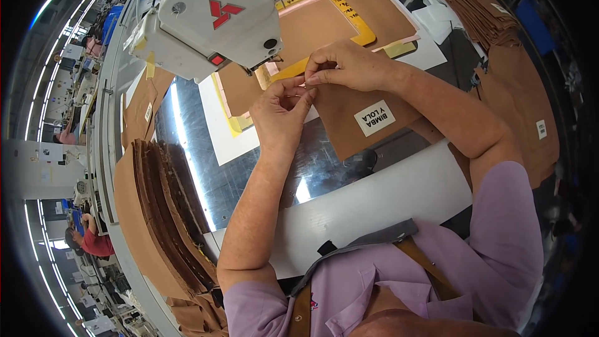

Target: Operating an industrial sewing machine to assemble leather bag components, including placing fabric in a guide and aligning labels.

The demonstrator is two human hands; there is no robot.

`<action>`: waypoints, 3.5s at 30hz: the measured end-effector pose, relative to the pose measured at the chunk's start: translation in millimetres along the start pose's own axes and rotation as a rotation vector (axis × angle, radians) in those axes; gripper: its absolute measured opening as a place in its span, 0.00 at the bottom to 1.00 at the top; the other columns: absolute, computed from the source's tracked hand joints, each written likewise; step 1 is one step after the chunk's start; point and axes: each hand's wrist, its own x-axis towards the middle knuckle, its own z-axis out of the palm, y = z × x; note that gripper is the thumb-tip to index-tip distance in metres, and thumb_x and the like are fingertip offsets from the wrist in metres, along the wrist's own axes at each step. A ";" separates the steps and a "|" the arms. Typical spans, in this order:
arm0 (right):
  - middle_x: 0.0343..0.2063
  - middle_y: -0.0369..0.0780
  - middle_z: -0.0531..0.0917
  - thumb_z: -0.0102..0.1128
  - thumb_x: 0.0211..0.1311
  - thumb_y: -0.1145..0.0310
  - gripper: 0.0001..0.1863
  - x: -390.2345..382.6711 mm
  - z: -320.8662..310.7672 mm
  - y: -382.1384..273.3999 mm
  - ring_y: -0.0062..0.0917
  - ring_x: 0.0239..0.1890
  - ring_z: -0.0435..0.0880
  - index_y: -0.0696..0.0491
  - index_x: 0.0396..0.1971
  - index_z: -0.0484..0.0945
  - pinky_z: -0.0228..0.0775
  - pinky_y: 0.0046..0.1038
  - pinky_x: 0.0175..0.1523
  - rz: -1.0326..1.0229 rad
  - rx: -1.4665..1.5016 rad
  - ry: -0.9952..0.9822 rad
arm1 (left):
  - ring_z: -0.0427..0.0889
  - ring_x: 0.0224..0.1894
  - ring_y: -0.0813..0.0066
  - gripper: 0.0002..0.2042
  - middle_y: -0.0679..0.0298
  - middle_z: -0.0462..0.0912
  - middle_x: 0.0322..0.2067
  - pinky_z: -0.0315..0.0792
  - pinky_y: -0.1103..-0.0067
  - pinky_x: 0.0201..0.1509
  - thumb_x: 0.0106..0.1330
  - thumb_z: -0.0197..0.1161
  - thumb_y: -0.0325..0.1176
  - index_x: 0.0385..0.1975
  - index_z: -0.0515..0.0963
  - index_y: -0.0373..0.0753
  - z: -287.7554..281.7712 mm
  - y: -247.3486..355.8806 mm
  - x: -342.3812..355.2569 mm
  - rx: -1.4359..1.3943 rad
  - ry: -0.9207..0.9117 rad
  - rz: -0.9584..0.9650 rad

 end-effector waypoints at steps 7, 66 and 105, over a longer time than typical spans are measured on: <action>0.37 0.36 0.87 0.66 0.68 0.65 0.10 0.6 -3.5 13.1 0.21 0.44 0.84 0.55 0.41 0.84 0.75 0.28 0.54 0.059 0.089 -0.018 | 0.86 0.32 0.83 0.09 0.63 0.89 0.31 0.80 0.85 0.38 0.63 0.74 0.26 0.41 0.86 0.32 5.4 -14.3 -1.0 -0.114 0.080 0.046; 0.38 0.45 0.88 0.68 0.61 0.60 0.12 166.2 -25.2 67.6 0.41 0.46 0.87 0.52 0.39 0.87 0.77 0.41 0.51 -0.065 -0.453 0.011 | 0.77 0.30 0.79 0.06 0.70 0.83 0.30 0.69 0.82 0.31 0.68 0.65 0.24 0.43 0.83 0.34 -81.1 -86.0 144.9 0.089 0.090 0.243; 0.41 0.41 0.90 0.79 0.49 0.65 0.19 153.9 -82.5 81.8 0.36 0.49 0.88 0.53 0.42 0.88 0.80 0.40 0.51 0.049 -0.648 0.114 | 0.78 0.24 0.78 0.13 0.63 0.83 0.25 0.74 0.82 0.31 0.52 0.76 0.32 0.32 0.82 0.31 -71.3 -107.2 242.9 0.358 0.266 -0.033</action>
